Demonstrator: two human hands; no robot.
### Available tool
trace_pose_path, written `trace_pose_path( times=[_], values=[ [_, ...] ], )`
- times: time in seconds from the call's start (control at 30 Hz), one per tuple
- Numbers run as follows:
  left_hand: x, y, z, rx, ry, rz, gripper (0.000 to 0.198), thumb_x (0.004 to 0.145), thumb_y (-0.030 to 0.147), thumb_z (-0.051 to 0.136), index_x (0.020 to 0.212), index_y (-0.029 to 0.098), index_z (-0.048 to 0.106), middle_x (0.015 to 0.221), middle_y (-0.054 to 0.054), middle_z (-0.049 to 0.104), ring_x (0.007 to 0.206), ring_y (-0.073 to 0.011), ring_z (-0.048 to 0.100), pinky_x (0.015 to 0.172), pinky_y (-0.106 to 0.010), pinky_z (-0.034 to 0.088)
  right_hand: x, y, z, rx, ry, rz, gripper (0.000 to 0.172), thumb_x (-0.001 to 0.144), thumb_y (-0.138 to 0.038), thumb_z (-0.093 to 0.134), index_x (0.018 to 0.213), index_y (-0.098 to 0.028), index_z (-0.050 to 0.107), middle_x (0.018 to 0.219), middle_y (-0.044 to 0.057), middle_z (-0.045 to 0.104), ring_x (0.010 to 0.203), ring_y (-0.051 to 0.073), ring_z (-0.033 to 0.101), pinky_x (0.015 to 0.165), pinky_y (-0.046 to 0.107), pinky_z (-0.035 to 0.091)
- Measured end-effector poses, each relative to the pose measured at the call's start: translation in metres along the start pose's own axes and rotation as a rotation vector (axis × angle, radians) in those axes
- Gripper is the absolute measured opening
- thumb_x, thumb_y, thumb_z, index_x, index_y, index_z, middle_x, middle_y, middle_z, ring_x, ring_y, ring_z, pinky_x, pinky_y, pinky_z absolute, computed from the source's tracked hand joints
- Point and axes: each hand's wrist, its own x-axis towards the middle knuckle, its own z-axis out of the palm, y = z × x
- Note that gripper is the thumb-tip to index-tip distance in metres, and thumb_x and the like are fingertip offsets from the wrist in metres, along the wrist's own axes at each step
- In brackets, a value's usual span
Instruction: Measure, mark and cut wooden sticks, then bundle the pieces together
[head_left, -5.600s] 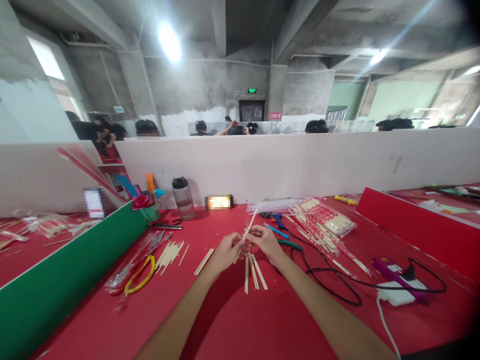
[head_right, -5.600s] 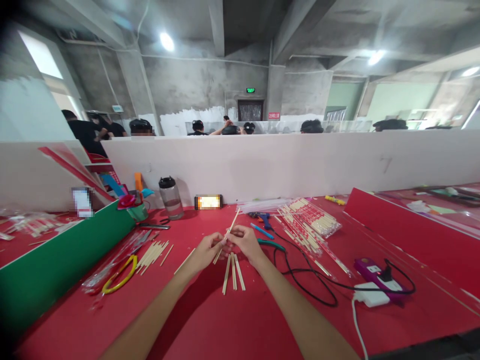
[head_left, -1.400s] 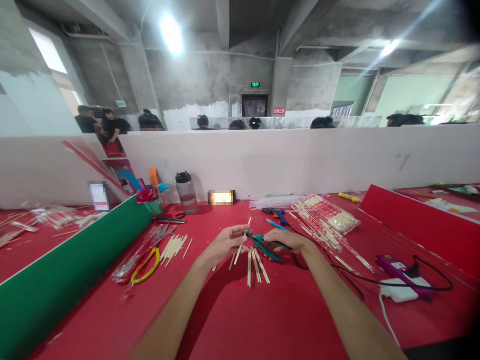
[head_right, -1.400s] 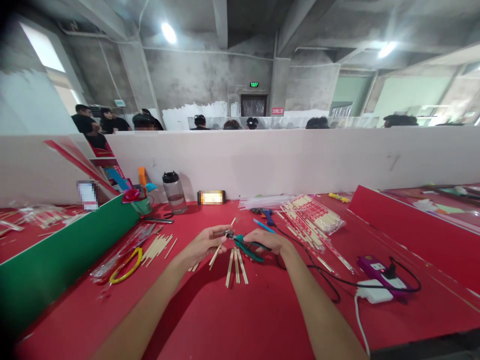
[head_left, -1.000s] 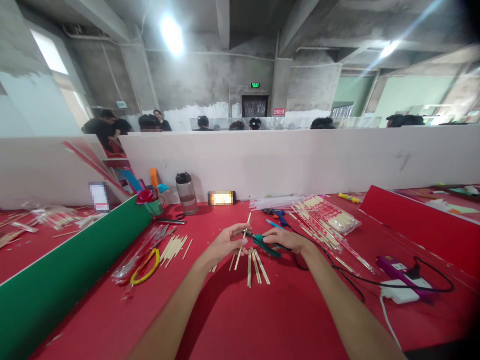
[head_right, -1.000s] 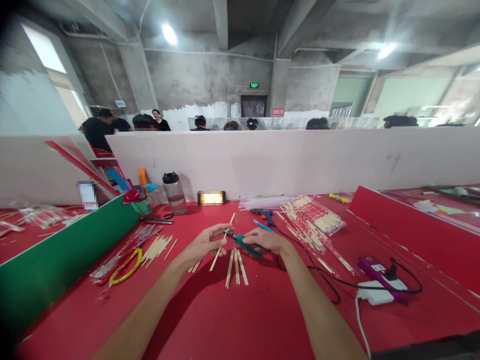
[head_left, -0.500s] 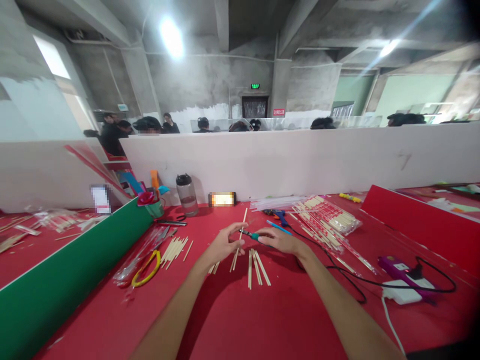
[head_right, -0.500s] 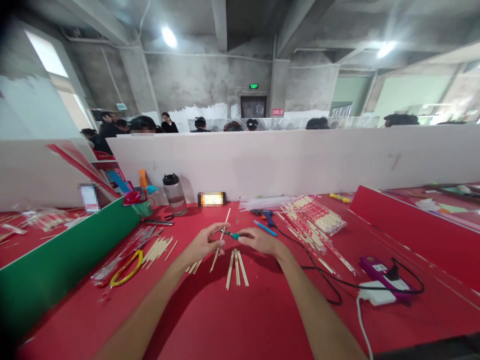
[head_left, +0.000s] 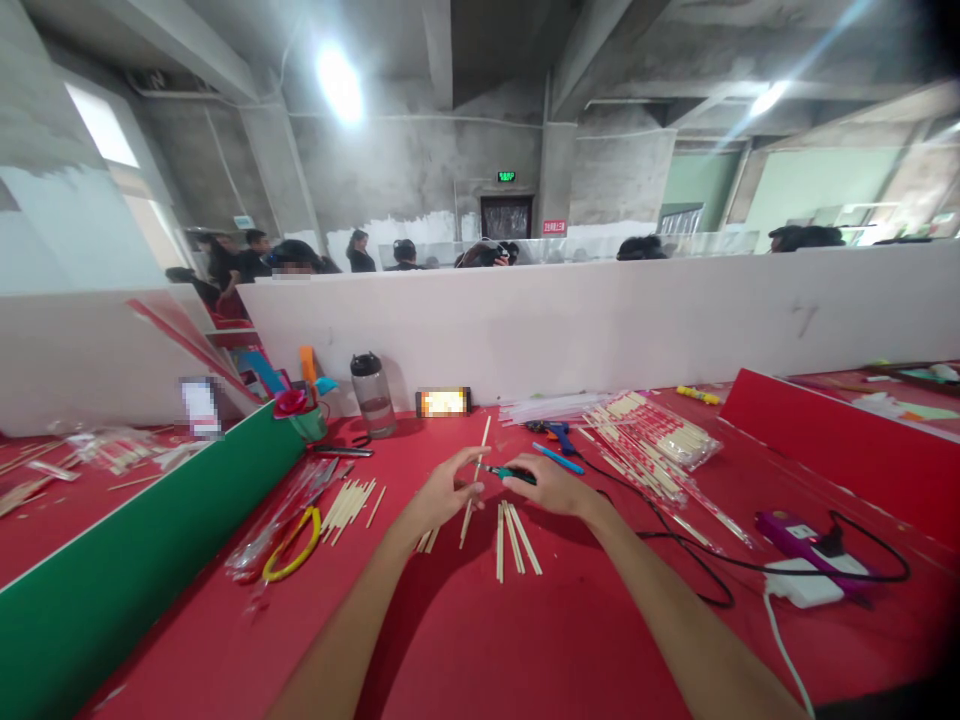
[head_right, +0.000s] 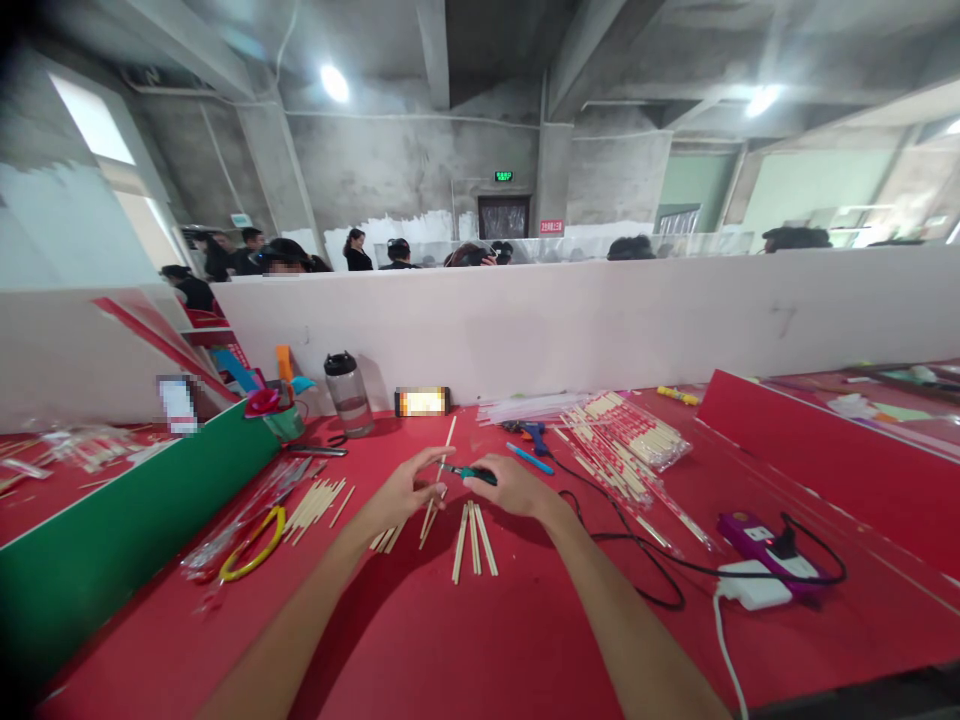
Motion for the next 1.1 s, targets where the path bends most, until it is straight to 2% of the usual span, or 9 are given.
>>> trace_pose_path(
  times=[0.2, 0.4, 0.57, 0.67, 0.73, 0.8, 0.93, 1.0, 1.1],
  values=[
    [0.0, -0.007, -0.003, 0.067, -0.001, -0.004, 0.054, 0.086, 0.036, 0.06, 0.138, 0.028, 0.047, 0.143, -0.012, 0.047, 0.067, -0.0132, 0.069, 0.072, -0.033, 0.057, -0.001, 0.002, 0.005, -0.016, -0.062, 0.011, 0.036, 0.096, -0.045, 0.047, 0.113, -0.017, 0.063, 0.112, 0.011, 0.066, 0.1, 0.023, 0.059, 0.09, 0.036, 0.043],
    [-0.001, -0.003, -0.002, 0.107, -0.017, -0.004, 0.053, 0.087, 0.033, 0.058, 0.138, 0.027, 0.047, 0.14, -0.01, 0.052, 0.064, -0.0124, 0.068, 0.072, -0.032, 0.057, -0.002, 0.001, 0.007, -0.02, -0.086, 0.048, 0.037, 0.098, -0.044, 0.041, 0.116, -0.018, 0.061, 0.117, 0.012, 0.065, 0.107, 0.025, 0.058, 0.092, 0.037, 0.041],
    [-0.001, -0.001, -0.003, 0.125, -0.016, -0.009, 0.054, 0.087, 0.03, 0.056, 0.139, 0.025, 0.046, 0.131, -0.011, 0.058, 0.064, -0.0123, 0.067, 0.069, -0.03, 0.056, -0.002, -0.006, 0.007, -0.039, -0.077, 0.037, 0.033, 0.099, -0.042, 0.04, 0.108, -0.017, 0.06, 0.106, 0.01, 0.067, 0.095, 0.022, 0.061, 0.084, 0.033, 0.042],
    [-0.002, -0.001, -0.004, 0.1, -0.004, 0.001, 0.056, 0.087, 0.032, 0.057, 0.141, 0.025, 0.043, 0.136, -0.013, 0.054, 0.062, -0.0113, 0.065, 0.066, -0.029, 0.056, -0.002, -0.011, 0.008, -0.053, -0.051, 0.017, 0.031, 0.1, -0.04, 0.04, 0.106, -0.017, 0.06, 0.101, 0.01, 0.067, 0.092, 0.021, 0.06, 0.082, 0.032, 0.042],
    [-0.002, -0.001, -0.003, 0.065, 0.036, 0.012, 0.06, 0.087, 0.037, 0.058, 0.143, 0.027, 0.038, 0.143, -0.014, 0.047, 0.061, -0.01, 0.064, 0.065, -0.029, 0.056, -0.002, -0.014, 0.008, -0.066, -0.027, 0.007, 0.03, 0.1, -0.039, 0.04, 0.108, -0.017, 0.059, 0.102, 0.01, 0.067, 0.093, 0.022, 0.06, 0.082, 0.032, 0.042],
    [-0.002, 0.0, 0.0, 0.035, 0.101, 0.016, 0.06, 0.089, 0.044, 0.055, 0.144, 0.027, 0.036, 0.142, -0.014, 0.047, 0.059, -0.0085, 0.061, 0.061, -0.027, 0.055, -0.002, -0.018, 0.009, -0.086, 0.002, -0.006, 0.028, 0.099, -0.038, 0.041, 0.11, -0.018, 0.058, 0.103, 0.01, 0.066, 0.094, 0.022, 0.059, 0.083, 0.033, 0.041],
    [0.002, 0.002, 0.007, 0.061, 0.218, 0.014, 0.047, 0.094, 0.052, 0.043, 0.128, 0.021, 0.054, 0.116, -0.009, 0.064, 0.05, -0.0073, 0.052, 0.051, -0.023, 0.046, -0.001, -0.027, 0.014, -0.162, 0.05, -0.048, 0.025, 0.098, -0.037, 0.044, 0.109, -0.017, 0.056, 0.104, 0.011, 0.064, 0.095, 0.023, 0.057, 0.084, 0.034, 0.041],
    [0.005, 0.003, 0.01, 0.082, 0.292, 0.038, 0.045, 0.095, 0.053, 0.039, 0.115, 0.019, 0.061, 0.104, -0.008, 0.067, 0.055, -0.0101, 0.054, 0.054, -0.024, 0.046, 0.0, -0.031, 0.017, -0.199, 0.055, -0.067, 0.026, 0.097, -0.038, 0.045, 0.107, -0.017, 0.055, 0.101, 0.011, 0.063, 0.093, 0.023, 0.056, 0.083, 0.034, 0.042],
    [0.008, 0.007, 0.012, 0.121, 0.396, 0.1, 0.044, 0.096, 0.051, 0.037, 0.096, 0.018, 0.065, 0.09, -0.007, 0.067, 0.071, -0.0154, 0.059, 0.066, -0.026, 0.047, 0.002, -0.035, 0.022, -0.21, 0.06, -0.085, 0.028, 0.097, -0.041, 0.045, 0.109, -0.017, 0.054, 0.101, 0.011, 0.062, 0.095, 0.023, 0.056, 0.084, 0.034, 0.042]
  ],
)
